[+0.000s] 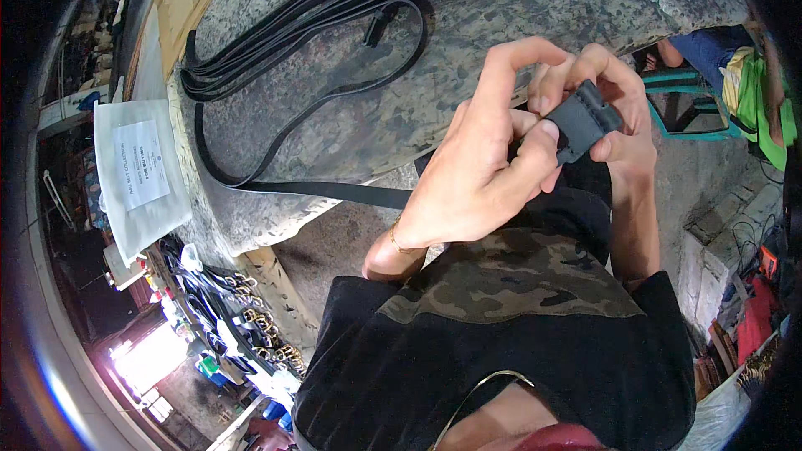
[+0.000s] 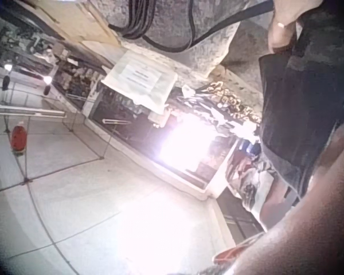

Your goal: Assembling leather straps by attaching metal buckles to the strap ends.

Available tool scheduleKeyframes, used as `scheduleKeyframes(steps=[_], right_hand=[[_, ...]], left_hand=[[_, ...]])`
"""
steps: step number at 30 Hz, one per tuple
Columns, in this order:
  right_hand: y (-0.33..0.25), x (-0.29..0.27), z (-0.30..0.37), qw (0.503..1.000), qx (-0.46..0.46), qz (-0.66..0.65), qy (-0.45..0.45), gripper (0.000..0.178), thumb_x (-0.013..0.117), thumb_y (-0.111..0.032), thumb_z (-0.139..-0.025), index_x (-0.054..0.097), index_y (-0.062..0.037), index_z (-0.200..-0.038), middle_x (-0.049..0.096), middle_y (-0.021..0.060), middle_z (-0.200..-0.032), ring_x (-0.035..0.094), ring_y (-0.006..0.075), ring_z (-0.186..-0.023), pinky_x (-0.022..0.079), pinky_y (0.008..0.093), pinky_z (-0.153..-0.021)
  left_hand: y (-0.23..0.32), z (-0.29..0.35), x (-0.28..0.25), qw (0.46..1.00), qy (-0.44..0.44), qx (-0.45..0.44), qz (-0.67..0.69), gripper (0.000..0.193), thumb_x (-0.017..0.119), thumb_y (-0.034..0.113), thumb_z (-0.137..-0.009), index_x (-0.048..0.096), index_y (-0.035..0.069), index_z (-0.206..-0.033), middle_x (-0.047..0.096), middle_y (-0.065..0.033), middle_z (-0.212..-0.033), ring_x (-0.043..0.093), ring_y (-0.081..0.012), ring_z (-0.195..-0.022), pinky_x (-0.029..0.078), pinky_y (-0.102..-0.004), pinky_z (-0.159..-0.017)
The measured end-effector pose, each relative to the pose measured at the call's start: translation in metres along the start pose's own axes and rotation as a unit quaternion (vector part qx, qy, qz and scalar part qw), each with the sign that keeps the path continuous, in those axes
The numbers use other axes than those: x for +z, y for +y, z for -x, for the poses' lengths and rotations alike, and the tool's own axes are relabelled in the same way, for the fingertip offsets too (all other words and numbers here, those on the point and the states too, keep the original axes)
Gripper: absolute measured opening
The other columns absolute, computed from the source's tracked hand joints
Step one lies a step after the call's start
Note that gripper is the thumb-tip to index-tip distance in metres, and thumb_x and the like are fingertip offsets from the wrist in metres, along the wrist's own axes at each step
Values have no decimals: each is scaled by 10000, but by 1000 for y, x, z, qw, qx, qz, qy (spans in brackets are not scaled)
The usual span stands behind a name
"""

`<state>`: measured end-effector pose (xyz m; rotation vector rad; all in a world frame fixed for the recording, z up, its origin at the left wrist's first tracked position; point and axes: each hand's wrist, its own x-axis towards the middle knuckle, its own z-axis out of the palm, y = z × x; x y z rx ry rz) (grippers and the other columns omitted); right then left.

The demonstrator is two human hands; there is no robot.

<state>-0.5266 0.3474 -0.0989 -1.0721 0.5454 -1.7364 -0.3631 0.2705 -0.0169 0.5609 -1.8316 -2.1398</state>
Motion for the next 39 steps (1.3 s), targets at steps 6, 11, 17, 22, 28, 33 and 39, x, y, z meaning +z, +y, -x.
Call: scheduleKeyframes(steps=[6, 11, 17, 22, 28, 33, 39], right_hand=[[2, 10, 6, 996, 27, -19, 88, 530, 834, -248, -707, 497, -18, -1045, 623, 165, -1066, 612, 198, -982, 474, 299, -876], [6, 17, 4, 979, 37, -152, 130, 514, 824, -232, -733, 449, -40, -1027, 621, 167, -1066, 610, 201, -965, 480, 299, -866], [9, 16, 2, 973, 55, -178, 135, 537, 811, -203, -704, 392, -85, -1018, 576, 124, -927, 555, 225, -988, 457, 348, -879], [13, 10, 1, 989, 7, -117, 90, 490, 820, -214, -717, 418, -95, -971, 572, 103, -962, 563, 212, -982, 454, 343, -892], [-33, -11, -5, 991, 34, -23, 131, 312, 668, -86, -869, 548, -10, -1147, 618, 42, -991, 588, 100, -892, 483, 249, -748], [-59, 19, -6, 931, 34, 264, 250, 265, 569, -38, -936, 602, 42, -1186, 679, 72, -946, 635, 84, -807, 513, 217, -686], [-79, 20, 1, 949, 31, 179, 257, 258, 545, -13, -947, 591, 73, -1186, 676, 102, -990, 644, 118, -847, 514, 233, -729]], left_hand=[[-1, -3, -1, 999, 10, -40, -14, 328, 493, 183, -1001, 369, 44, -1270, 571, -37, -608, 529, -85, -475, 385, -226, -473], [-5, -4, 1, 994, 17, 0, 105, 458, 505, 289, -997, 294, 45, -1323, 599, -136, -655, 495, -127, -445, 360, -217, -444], [-6, -7, 2, 999, 22, 4, 46, 423, 578, 100, -951, 312, 34, -1274, 563, -28, -601, 512, -68, -490, 371, -210, -453], [-12, -7, 2, 999, 37, -27, -15, 461, 585, 120, -940, 292, 39, -1287, 614, -99, -640, 556, -126, -499, 400, -243, -472], [-5, -10, -9, 987, 43, -66, -139, 372, 660, 100, -885, 470, 6, -1191, 661, -128, -668, 670, -193, -608, 484, -310, -559], [-16, -16, -11, 985, -51, 60, -154, 312, 596, 60, -916, 589, 33, -1227, 644, -92, -675, 644, -157, -550, 482, -291, -528], [-19, -18, -21, 992, -100, -8, -81, 355, 554, 70, -953, 554, 36, -1306, 604, -50, -629, 576, -87, -512, 439, -250, -481]])
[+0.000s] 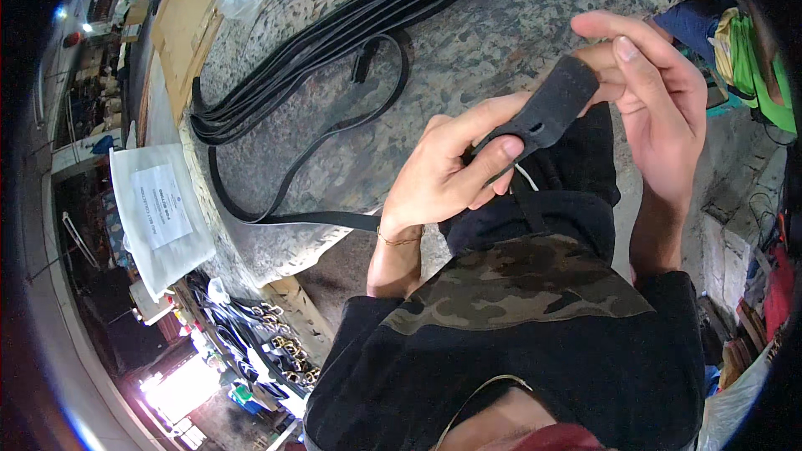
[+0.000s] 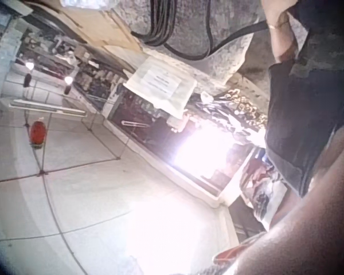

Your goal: Assembling leather straps by attaching metal buckles to the strap ends.

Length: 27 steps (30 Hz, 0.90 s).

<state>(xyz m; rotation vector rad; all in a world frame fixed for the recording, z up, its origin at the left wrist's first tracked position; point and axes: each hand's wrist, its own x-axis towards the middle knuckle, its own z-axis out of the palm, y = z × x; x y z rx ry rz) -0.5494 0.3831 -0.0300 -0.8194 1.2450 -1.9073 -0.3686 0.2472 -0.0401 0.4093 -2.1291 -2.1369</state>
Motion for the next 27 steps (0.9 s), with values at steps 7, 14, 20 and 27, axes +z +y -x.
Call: scheduleKeyframes(steps=[7, 14, 20, 27], right_hand=[[6, 14, -12, 993, 1, 116, 7, 195, 651, -24, -890, 646, 34, -1076, 657, 35, -849, 573, 49, -660, 444, 184, -552], [104, -103, -118, 952, 1, 267, 152, 233, 600, -214, -931, 668, 9, -937, 675, 81, -733, 635, 142, -651, 492, 285, -601], [137, -220, -255, 744, -128, 611, 238, 221, 599, -158, -867, 693, -10, -1001, 679, 220, -953, 661, 369, -940, 511, 448, -813], [127, -228, -295, 647, -46, 736, 193, 173, 574, -107, -845, 718, -24, -894, 660, 226, -974, 636, 406, -930, 507, 491, -829]], left_hand=[[3, -12, 0, 999, 30, -35, -29, 374, 560, 72, -947, 548, 33, -1319, 580, -36, -586, 553, -84, -484, 419, -240, -468], [3, -33, 2, 968, 147, -31, -202, 267, 612, 115, -932, 571, -4, -1167, 608, -121, -619, 646, -212, -560, 490, -307, -570], [-41, -103, 0, 868, 190, 122, -442, 242, 585, 139, -922, 545, 46, -1142, 653, -172, -777, 632, -385, -658, 500, -470, -567], [-75, -129, -6, 885, 224, 77, -400, 219, 599, 143, -913, 554, 24, -1090, 633, -191, -739, 616, -408, -648, 484, -464, -559]])
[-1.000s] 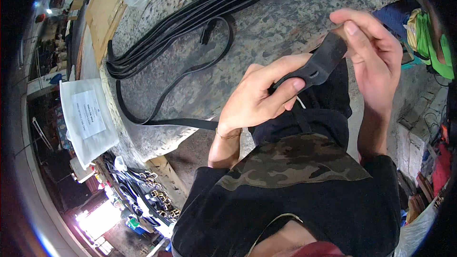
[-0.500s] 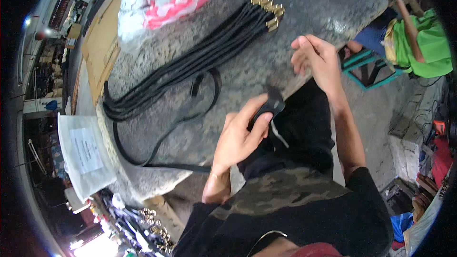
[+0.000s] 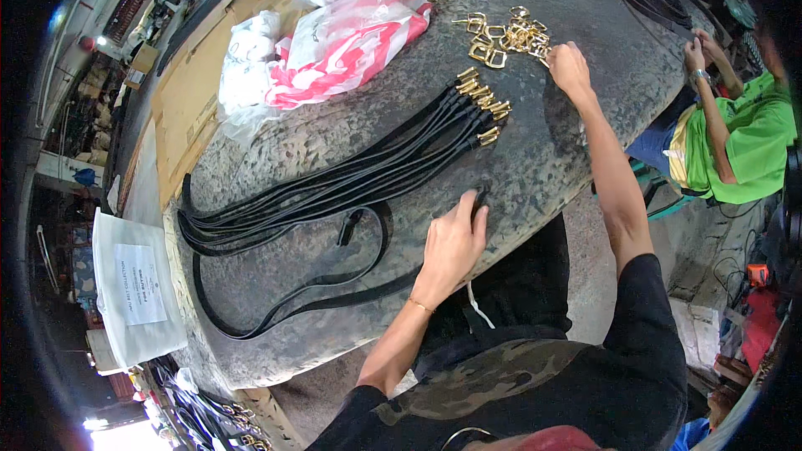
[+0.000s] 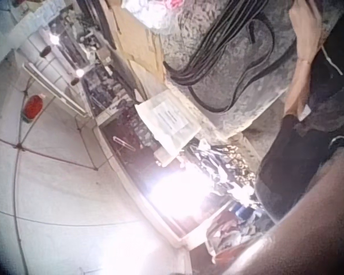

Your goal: Assembling leather straps by attaching metal buckles to the strap ends.

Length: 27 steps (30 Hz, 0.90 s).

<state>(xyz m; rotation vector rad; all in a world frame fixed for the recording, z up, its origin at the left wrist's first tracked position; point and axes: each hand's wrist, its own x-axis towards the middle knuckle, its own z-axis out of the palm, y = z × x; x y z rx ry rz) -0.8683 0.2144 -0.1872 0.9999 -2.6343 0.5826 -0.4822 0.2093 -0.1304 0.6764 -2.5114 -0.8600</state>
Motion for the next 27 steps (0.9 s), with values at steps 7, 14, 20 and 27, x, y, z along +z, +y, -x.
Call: scheduleKeyframes(steps=[7, 14, 20, 27], right_hand=[[-78, -118, 131, 824, -35, -470, -316, 140, 553, -47, -932, 665, 37, -923, 645, 46, -774, 601, 91, -704, 494, 249, -643], [-132, -138, 237, 828, -95, -524, -175, 199, 652, 93, -768, 671, 39, -958, 616, 135, -893, 625, 232, -780, 493, 294, -687], [-132, -141, 245, 813, -145, -541, -161, 140, 673, 48, -784, 684, 9, -918, 514, 95, -992, 563, 210, -873, 464, 294, -761], [-147, -100, 287, 415, 165, -847, -288, 49, 652, 23, -854, 663, 45, -897, 565, 53, -986, 555, 139, -933, 445, 252, -813]], left_hand=[[12, -8, -46, 952, -35, -168, 254, 265, 766, 136, -781, 638, 23, -984, 645, 26, -892, 530, -57, -696, 423, -229, -596], [16, 3, -56, 962, -204, -134, 121, 539, 759, 141, -788, 549, 29, -1272, 670, -44, -1093, 496, -50, -689, 428, -234, -604], [10, 33, -41, 975, -74, 15, 207, 386, 619, 47, -862, 570, -33, -1236, 614, -132, -1279, 660, -178, -920, 488, -303, -860], [0, 52, -26, 967, -16, 28, 255, 339, 582, 1, -855, 594, -20, -1193, 656, -131, -1184, 638, -224, -1079, 492, -330, -908]])
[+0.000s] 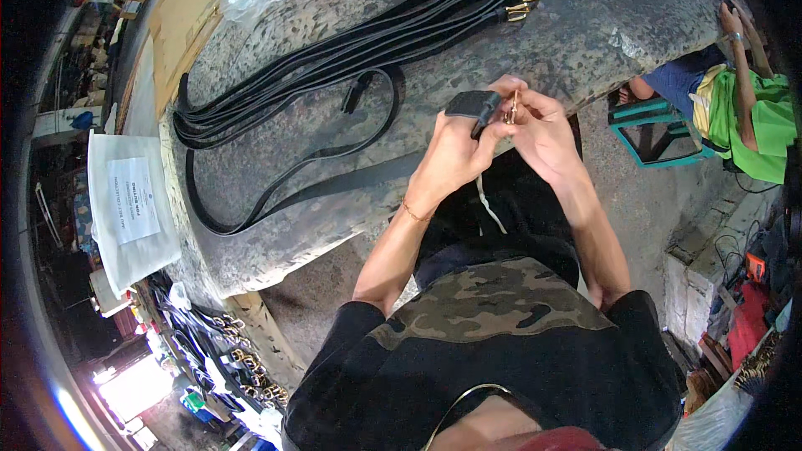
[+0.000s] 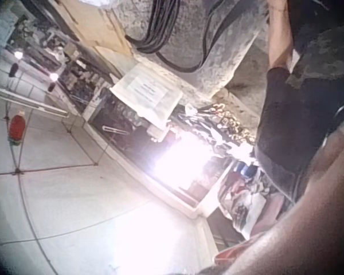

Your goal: Assembling leather straps by attaching metal buckles to the strap ends.

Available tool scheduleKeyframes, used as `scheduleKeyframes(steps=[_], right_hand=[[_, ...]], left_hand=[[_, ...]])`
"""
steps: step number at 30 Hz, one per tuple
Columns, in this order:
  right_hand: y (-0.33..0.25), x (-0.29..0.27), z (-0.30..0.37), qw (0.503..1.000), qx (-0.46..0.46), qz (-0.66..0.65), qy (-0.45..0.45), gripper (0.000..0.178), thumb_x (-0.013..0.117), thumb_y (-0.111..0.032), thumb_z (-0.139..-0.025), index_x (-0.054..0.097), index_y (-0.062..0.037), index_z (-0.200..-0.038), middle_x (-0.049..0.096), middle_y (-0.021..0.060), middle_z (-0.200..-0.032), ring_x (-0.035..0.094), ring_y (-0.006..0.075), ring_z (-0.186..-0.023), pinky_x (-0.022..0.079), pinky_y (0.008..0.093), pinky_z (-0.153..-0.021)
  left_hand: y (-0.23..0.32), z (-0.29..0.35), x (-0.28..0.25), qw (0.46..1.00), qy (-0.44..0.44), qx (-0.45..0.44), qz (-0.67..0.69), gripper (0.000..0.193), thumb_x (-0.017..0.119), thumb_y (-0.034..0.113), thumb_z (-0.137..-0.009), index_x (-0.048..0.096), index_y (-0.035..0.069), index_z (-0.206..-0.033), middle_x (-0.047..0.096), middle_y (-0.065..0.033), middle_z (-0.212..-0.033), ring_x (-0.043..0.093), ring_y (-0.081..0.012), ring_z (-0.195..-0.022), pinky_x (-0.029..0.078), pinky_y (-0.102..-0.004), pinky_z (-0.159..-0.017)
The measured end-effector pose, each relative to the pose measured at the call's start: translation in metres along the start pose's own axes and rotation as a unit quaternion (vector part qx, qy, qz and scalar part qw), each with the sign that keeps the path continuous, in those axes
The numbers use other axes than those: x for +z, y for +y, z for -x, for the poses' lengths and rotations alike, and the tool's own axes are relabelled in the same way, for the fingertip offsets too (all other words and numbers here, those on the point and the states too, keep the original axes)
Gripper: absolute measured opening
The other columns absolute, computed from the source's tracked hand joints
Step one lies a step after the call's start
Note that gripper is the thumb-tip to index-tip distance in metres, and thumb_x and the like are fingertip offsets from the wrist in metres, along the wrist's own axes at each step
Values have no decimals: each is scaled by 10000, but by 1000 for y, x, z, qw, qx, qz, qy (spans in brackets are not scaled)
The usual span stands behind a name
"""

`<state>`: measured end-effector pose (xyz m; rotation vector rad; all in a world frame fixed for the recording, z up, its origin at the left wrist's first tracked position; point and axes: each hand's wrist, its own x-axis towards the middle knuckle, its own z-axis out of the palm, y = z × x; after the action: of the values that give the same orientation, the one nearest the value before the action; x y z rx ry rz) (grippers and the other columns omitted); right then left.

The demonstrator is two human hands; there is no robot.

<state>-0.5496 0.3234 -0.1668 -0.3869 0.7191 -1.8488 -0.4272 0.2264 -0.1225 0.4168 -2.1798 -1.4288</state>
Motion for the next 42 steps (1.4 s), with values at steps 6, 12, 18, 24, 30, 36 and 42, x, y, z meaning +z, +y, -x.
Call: scheduleKeyframes(steps=[6, 12, 18, 24, 30, 36, 42], right_hand=[[-1, 4, -2, 895, -237, 377, -11, 150, 670, 15, -823, 649, 39, -970, 558, 78, -1063, 562, 164, -922, 472, 292, -799], [-39, 32, 27, 713, -304, 629, 51, 100, 639, 5, -842, 630, 33, -938, 549, 123, -978, 578, 214, -795, 474, 309, -707], [-45, 30, 36, 923, -95, 336, 158, 150, 605, -103, -948, 648, 39, -926, 627, 27, -739, 568, 59, -714, 446, 224, -620], [-10, 34, 36, 926, -205, 229, 222, 133, 655, -5, -898, 618, 57, -1010, 627, 55, -976, 590, 84, -858, 476, 213, -746], [3, 58, 27, 822, -312, 401, 257, 109, 618, 45, -876, 606, 50, -985, 648, 69, -922, 612, 112, -818, 500, 249, -741], [-15, 39, 22, 956, -120, 90, 252, 68, 581, -24, -920, 607, 7, -975, 648, 57, -883, 615, 116, -808, 492, 248, -709], [-2, 39, 23, 938, -169, 130, 272, 81, 582, -56, -927, 635, 4, -938, 630, 32, -884, 585, 88, -783, 468, 237, -689]], left_hand=[[3, 12, 8, 993, 41, -52, 94, 338, 588, -15, -849, 584, -30, -1186, 655, -74, -1129, 610, -99, -822, 518, -238, -705], [0, 10, 10, 995, 77, 27, -61, 396, 632, -22, -810, 572, -9, -1201, 634, -181, -1171, 683, -323, -948, 537, -361, -813], [15, 3, 13, 986, 9, 111, -126, 427, 678, -15, -801, 584, 14, -1215, 608, -191, -1238, 589, -388, -1116, 522, -412, -905], [19, 1, 23, 977, 19, 124, -170, 507, 646, -54, -755, 521, -3, -1244, 626, -240, -1130, 624, -430, -923, 550, -450, -747], [26, 0, 26, 986, 50, 39, -153, 450, 632, 36, -833, 483, -26, -1254, 635, -260, -767, 626, -452, -724, 533, -466, -603], [28, 4, 25, 982, 10, -24, -185, 372, 657, 81, -858, 563, 28, -1214, 665, -226, -969, 631, -441, -902, 541, -441, -717], [17, 8, 31, 984, 44, 9, -175, 353, 665, 86, -849, 582, 39, -1189, 670, -207, -974, 647, -418, -900, 539, -422, -734]])
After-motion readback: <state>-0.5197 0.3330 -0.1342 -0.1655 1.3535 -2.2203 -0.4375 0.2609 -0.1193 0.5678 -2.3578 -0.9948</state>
